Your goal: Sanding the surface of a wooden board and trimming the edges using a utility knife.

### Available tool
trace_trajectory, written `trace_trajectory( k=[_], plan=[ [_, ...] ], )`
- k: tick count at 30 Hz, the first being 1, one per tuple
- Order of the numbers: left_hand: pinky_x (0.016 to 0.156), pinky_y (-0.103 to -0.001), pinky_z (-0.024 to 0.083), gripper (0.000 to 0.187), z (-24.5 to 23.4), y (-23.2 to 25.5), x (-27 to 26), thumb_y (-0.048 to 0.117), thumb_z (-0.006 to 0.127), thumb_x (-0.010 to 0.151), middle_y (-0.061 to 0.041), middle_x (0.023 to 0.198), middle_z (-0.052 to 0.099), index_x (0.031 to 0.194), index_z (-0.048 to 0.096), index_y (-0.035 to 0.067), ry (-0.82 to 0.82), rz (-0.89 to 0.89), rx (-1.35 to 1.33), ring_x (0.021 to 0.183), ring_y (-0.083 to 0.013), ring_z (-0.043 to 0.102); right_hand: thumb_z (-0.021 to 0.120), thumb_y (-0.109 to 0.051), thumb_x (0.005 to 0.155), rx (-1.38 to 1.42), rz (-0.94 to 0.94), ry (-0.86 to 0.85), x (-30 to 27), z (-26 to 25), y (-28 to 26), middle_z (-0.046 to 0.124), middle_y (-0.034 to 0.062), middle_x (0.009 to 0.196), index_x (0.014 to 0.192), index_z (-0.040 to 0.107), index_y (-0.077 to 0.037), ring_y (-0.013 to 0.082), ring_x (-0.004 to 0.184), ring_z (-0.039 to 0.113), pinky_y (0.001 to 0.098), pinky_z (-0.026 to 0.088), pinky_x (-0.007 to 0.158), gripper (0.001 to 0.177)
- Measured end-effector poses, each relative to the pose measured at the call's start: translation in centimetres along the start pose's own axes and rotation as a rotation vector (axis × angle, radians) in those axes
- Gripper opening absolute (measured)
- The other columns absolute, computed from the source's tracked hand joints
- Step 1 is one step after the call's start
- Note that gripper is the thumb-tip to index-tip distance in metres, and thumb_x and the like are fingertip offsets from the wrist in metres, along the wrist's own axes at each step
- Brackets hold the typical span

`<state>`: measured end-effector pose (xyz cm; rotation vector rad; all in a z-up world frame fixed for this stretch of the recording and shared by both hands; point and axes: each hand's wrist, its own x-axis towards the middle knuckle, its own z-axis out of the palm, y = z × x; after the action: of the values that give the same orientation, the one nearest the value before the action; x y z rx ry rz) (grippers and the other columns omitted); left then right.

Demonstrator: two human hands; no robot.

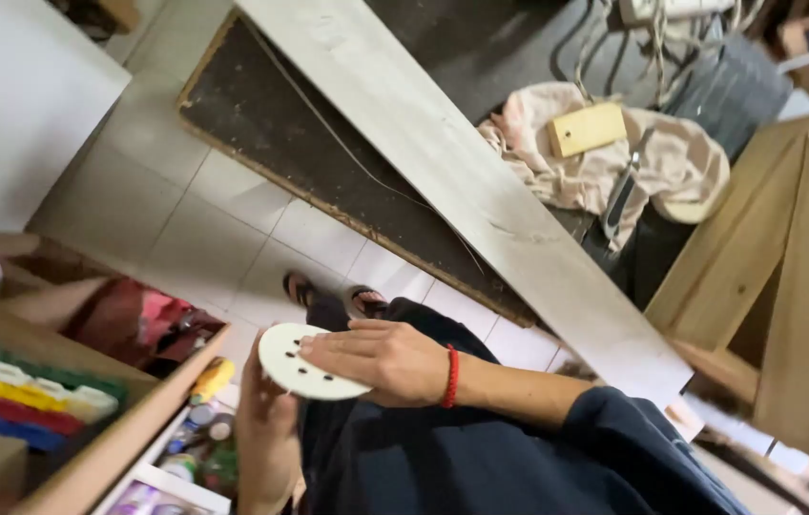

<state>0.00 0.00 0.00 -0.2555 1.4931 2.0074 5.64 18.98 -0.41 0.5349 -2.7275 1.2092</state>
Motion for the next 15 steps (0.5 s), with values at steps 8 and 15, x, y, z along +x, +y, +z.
trace_trajectory(
  k=[8,15],
  plan=[
    [0.116,-0.034,0.031,0.068,4.1,3.3,9.6,0.026,0.054,0.095,-0.014,0.157,0.033,0.151,0.023,0.004,-0.502,0.027,0.358,0.143,-0.0238,0.036,0.040,-0.018,0.104,0.377,0.285,0.280,4.5,-1.5,1.2,0.027,0.0266,0.157,0.149,0.027,0.003,0.0394,0.149,0.029,0.0461,0.028,0.125,0.052],
    [0.111,-0.046,0.037,0.069,1.5,4.3,19.2,0.017,0.060,0.095,-0.019,0.151,0.038,0.153,0.024,0.003,-0.679,-0.178,0.357,0.138,-0.0300,0.039,0.049,-0.007,0.096,0.258,0.545,0.568,10.8,0.9,4.4,0.050,0.0308,0.138,0.139,0.049,0.005,0.0463,0.128,0.050,0.0522,0.044,0.104,0.044]
  ],
)
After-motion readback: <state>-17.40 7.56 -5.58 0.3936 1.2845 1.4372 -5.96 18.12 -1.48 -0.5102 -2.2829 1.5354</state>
